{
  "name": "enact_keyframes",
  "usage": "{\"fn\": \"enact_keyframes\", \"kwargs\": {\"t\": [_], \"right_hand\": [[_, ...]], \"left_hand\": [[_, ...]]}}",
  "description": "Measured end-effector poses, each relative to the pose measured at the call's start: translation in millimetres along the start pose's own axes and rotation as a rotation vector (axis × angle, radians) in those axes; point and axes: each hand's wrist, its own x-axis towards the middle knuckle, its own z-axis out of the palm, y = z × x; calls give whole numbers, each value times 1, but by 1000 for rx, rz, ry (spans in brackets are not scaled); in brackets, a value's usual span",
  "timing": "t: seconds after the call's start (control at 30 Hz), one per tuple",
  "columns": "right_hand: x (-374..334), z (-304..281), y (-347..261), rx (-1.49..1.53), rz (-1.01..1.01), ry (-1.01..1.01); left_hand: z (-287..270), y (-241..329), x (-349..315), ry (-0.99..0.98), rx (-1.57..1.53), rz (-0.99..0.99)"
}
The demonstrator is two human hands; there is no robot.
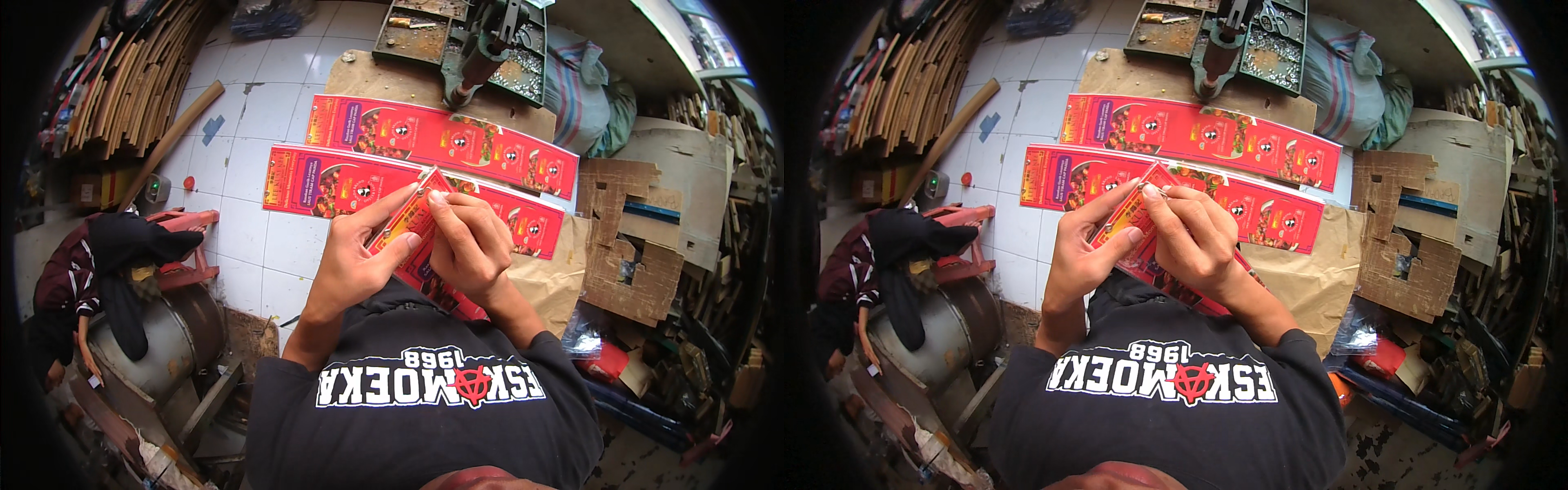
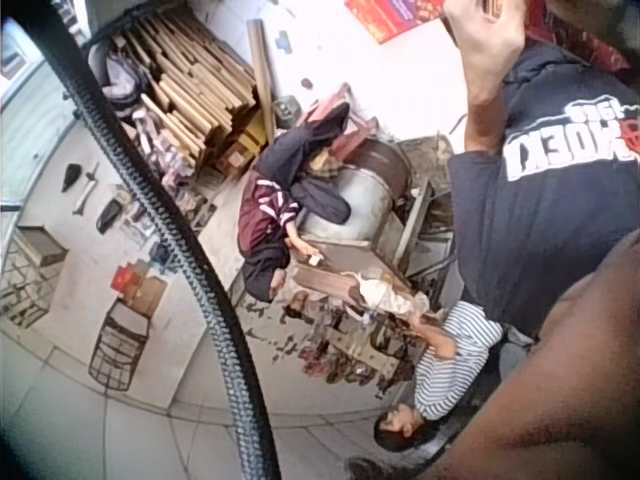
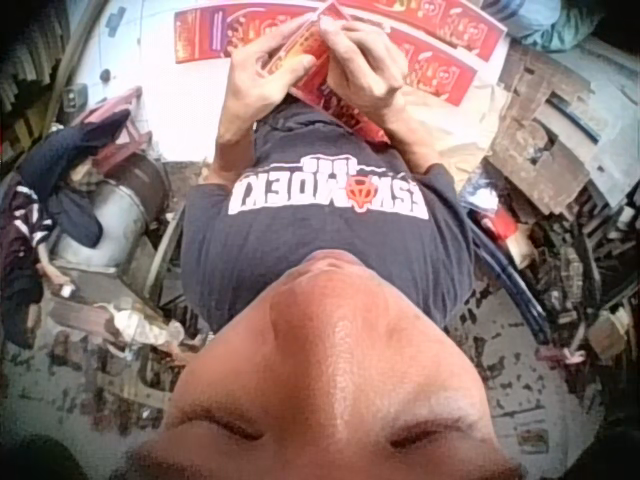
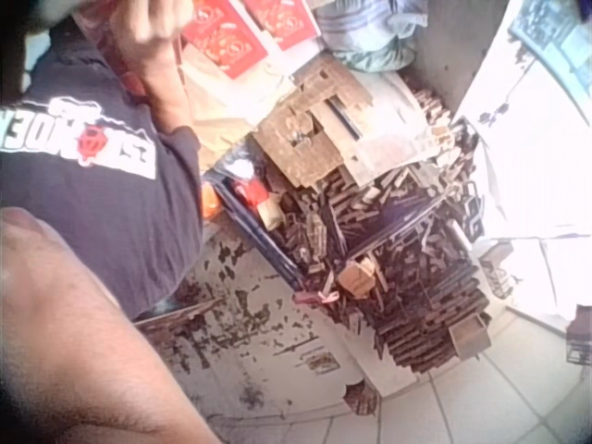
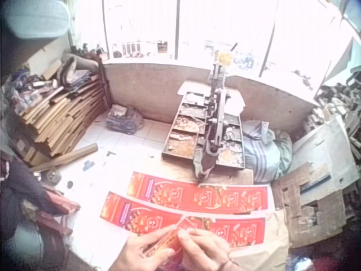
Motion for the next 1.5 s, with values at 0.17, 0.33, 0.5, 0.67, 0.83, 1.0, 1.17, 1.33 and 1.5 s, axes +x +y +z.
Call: {"fn": "enact_keyframes", "kwargs": {"t": [0.17,0.33,0.5,0.67,0.83,1.0,1.17,1.33,1.5], "right_hand": [[-2,1,0,-62,-85,-42],[-2,-1,-1,-84,-136,-100],[-1,-4,1,-92,-184,-177],[4,-6,8,-44,-196,-157],[4,2,7,100,60,-5],[10,2,0,137,278,57],[12,1,-9,233,244,49],[11,1,-13,242,158,21],[15,-3,-22,248,161,31]], "left_hand": [[-1,-1,-3,1,85,52],[-2,2,-6,3,118,65],[-3,-2,-8,4,124,61],[-3,1,-9,-37,55,-41],[-5,0,-2,-64,-171,24],[-3,-6,0,80,-228,-63],[4,-9,-2,227,-202,-31],[8,-11,-2,281,-154,71],[12,-18,-2,306,-148,193]]}}
